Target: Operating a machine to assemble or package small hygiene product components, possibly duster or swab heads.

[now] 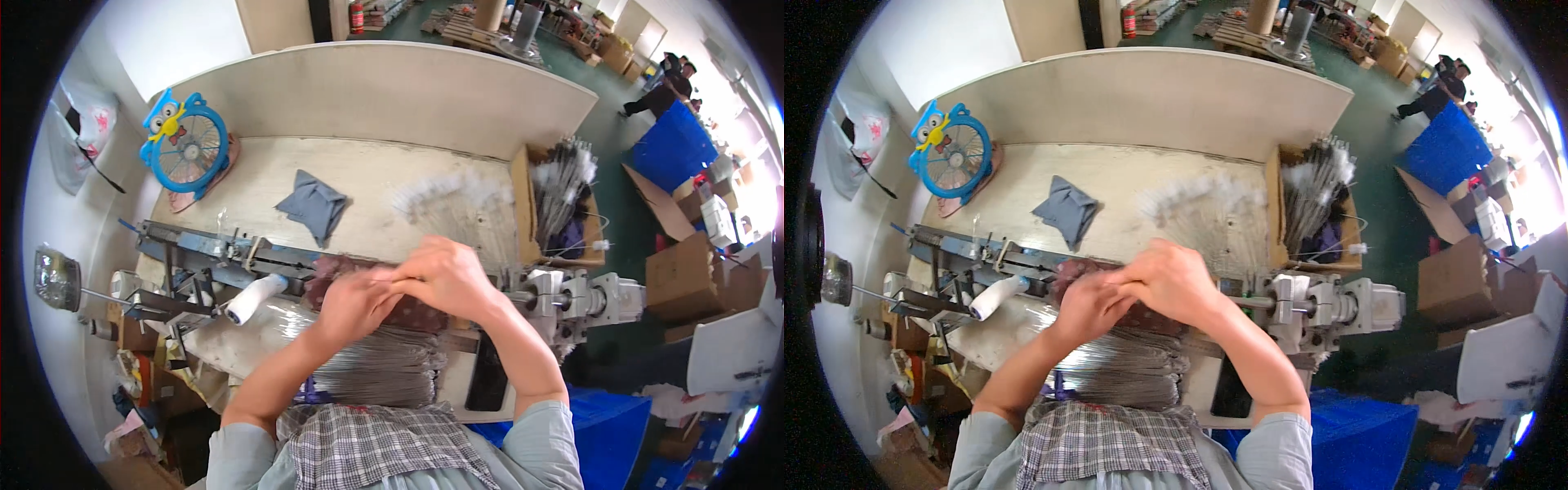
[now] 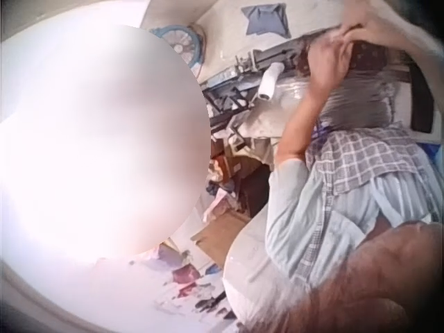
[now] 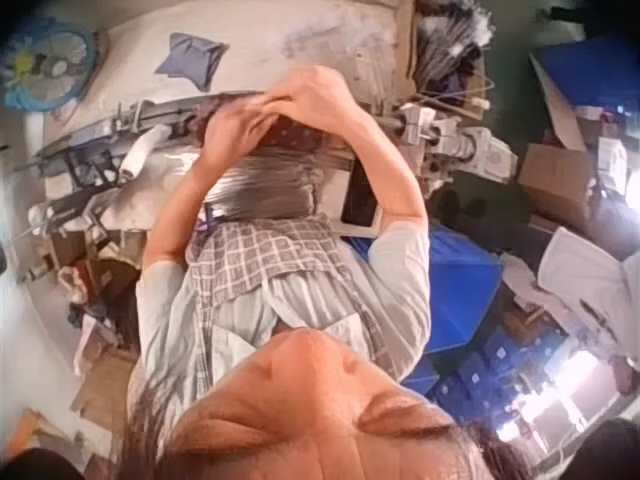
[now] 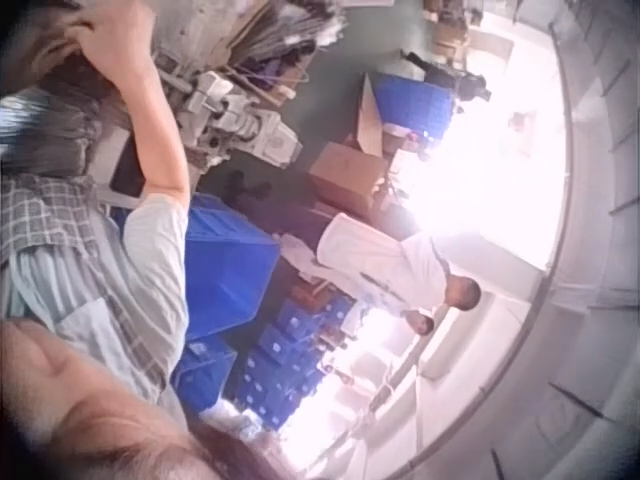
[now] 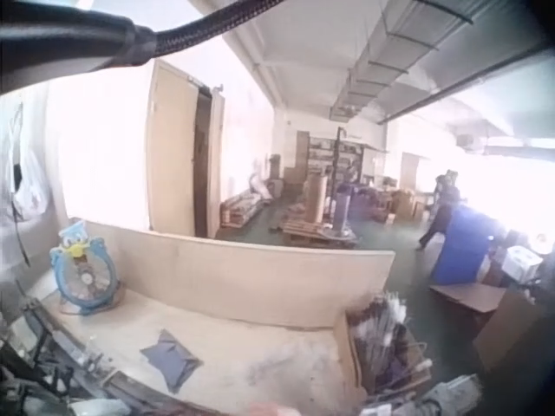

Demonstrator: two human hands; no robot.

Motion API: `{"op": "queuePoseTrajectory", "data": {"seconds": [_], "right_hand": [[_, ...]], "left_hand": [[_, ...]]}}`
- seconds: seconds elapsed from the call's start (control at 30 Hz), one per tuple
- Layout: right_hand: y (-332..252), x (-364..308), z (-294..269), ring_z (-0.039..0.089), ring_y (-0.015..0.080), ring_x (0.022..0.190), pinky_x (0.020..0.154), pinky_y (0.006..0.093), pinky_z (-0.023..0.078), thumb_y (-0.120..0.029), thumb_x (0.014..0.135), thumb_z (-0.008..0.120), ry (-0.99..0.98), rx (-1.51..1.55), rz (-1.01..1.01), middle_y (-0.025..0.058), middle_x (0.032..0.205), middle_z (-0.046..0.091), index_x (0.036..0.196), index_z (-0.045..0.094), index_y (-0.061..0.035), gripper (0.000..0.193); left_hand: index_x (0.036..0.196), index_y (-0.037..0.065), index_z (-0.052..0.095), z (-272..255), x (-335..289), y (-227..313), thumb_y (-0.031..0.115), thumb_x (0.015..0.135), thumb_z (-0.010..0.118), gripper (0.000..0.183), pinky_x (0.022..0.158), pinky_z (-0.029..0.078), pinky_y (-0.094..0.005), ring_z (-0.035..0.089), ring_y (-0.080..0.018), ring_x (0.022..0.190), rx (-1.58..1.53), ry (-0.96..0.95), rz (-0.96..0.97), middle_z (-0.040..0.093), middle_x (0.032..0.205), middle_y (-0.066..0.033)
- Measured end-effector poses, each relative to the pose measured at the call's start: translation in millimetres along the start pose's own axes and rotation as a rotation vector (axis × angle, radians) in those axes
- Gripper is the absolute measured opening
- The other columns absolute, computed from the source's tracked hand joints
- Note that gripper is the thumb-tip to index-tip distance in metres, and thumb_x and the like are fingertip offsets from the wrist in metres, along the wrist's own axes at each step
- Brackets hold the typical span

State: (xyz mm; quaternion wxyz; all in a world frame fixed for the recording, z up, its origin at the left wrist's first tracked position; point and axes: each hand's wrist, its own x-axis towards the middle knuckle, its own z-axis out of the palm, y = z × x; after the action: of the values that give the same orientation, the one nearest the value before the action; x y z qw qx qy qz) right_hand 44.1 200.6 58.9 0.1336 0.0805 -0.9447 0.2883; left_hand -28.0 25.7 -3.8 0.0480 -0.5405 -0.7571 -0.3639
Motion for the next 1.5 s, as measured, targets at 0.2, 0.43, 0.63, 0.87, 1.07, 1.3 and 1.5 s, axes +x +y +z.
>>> {"op": "queuePoseTrajectory", "data": {"seconds": [0.2, 0.43, 0.63, 0.87, 1.07, 1.3, 1.5], "right_hand": [[-18, 47, 63, 0.056, 0.0224, 0.079, 0.067, 0.0352, 0.048, -0.022, 0.072, 0.065, 0.023, 0.017, -0.092, -0.0002, 0.071, 0.062, 0.073, 0.067, -0.0129, 0.01], [-34, 61, 87, 0.056, 0.0219, 0.077, 0.066, 0.0345, 0.048, -0.021, 0.072, 0.064, -0.017, -0.059, -0.013, -0.0004, 0.069, 0.062, 0.07, 0.067, -0.0121, 0.01], [-36, 55, 85, 0.056, 0.0215, 0.075, 0.065, 0.0335, 0.048, -0.02, 0.068, 0.063, 0.028, -0.16, -0.067, 0.0006, 0.067, 0.06, 0.065, 0.064, -0.0117, 0.009], [-37, 27, 60, 0.057, 0.0264, 0.082, 0.066, 0.0376, 0.049, -0.013, 0.07, 0.064, 0.186, -0.058, -0.088, 0.0081, 0.08, 0.056, 0.083, 0.061, -0.0049, 0.016], [-20, -36, 85, 0.061, 0.0276, 0.071, 0.058, 0.0366, 0.051, -0.009, 0.072, 0.058, 0.016, -0.088, -0.011, 0.0096, 0.074, 0.057, 0.08, 0.056, -0.0042, 0.01], [7, 6, 176, 0.061, 0.0289, 0.074, 0.06, 0.0397, 0.05, -0.017, 0.077, 0.061, 0.077, -0.065, -0.006, 0.0133, 0.086, 0.055, 0.088, 0.057, -0.0014, 0.02], [4, -11, 141, 0.06, 0.0275, 0.075, 0.063, 0.0373, 0.051, -0.017, 0.075, 0.063, -0.081, 0.016, 0.02, 0.0119, 0.085, 0.055, 0.082, 0.057, -0.0026, 0.017]], "left_hand": [[0.092, 0.0, 0.066, -47, -86, -3, 0.019, 0.086, 0.061, 0.02, 0.063, 0.05, -0.029, 0.063, -0.0178, 0.072, -0.643, 0.168, -0.829, 0.066, 0.078, -0.0082], [0.087, -0.001, 0.065, -69, -79, -16, 0.029, 0.089, 0.056, 0.031, 0.056, 0.047, -0.0266, 0.059, -0.0132, 0.064, -1.425, 0.604, -1.151, 0.064, 0.076, -0.009], [0.067, 0.003, 0.069, -40, -69, -32, 0.058, 0.067, 0.067, 0.055, 0.057, 0.047, -0.0346, 0.062, -0.0237, 0.057, -0.174, -0.105, -0.96, 0.062, 0.058, -0.0128], [0.09, 0.0, 0.061, -15, -68, -29, 0.024, 0.085, 0.059, 0.025, 0.065, 0.046, -0.028, 0.057, -0.014, 0.071, -0.982, 0.219, -0.908, 0.063, 0.082, -0.0072], [0.08, 0.002, 0.046, 4, -64, -11, 0.0, 0.076, 0.055, 0.01, 0.049, 0.048, -0.0316, 0.057, -0.017, 0.054, -0.965, 0.336, -0.779, 0.053, 0.066, -0.0074], [0.098, 0.001, 0.05, -14, -96, -45, 0.006, 0.074, 0.068, 0.03, 0.057, 0.048, -0.0289, 0.058, -0.0141, 0.067, -0.539, 0.19, -0.704, 0.059, 0.081, -0.0068], [0.093, 0.013, 0.054, -89, -192, -106, 0.04, 0.087, 0.057, 0.027, 0.051, 0.04, -0.022, 0.051, -0.0085, 0.061, -1.19, 0.808, -1.288, 0.054, 0.076, 0.0035]]}}
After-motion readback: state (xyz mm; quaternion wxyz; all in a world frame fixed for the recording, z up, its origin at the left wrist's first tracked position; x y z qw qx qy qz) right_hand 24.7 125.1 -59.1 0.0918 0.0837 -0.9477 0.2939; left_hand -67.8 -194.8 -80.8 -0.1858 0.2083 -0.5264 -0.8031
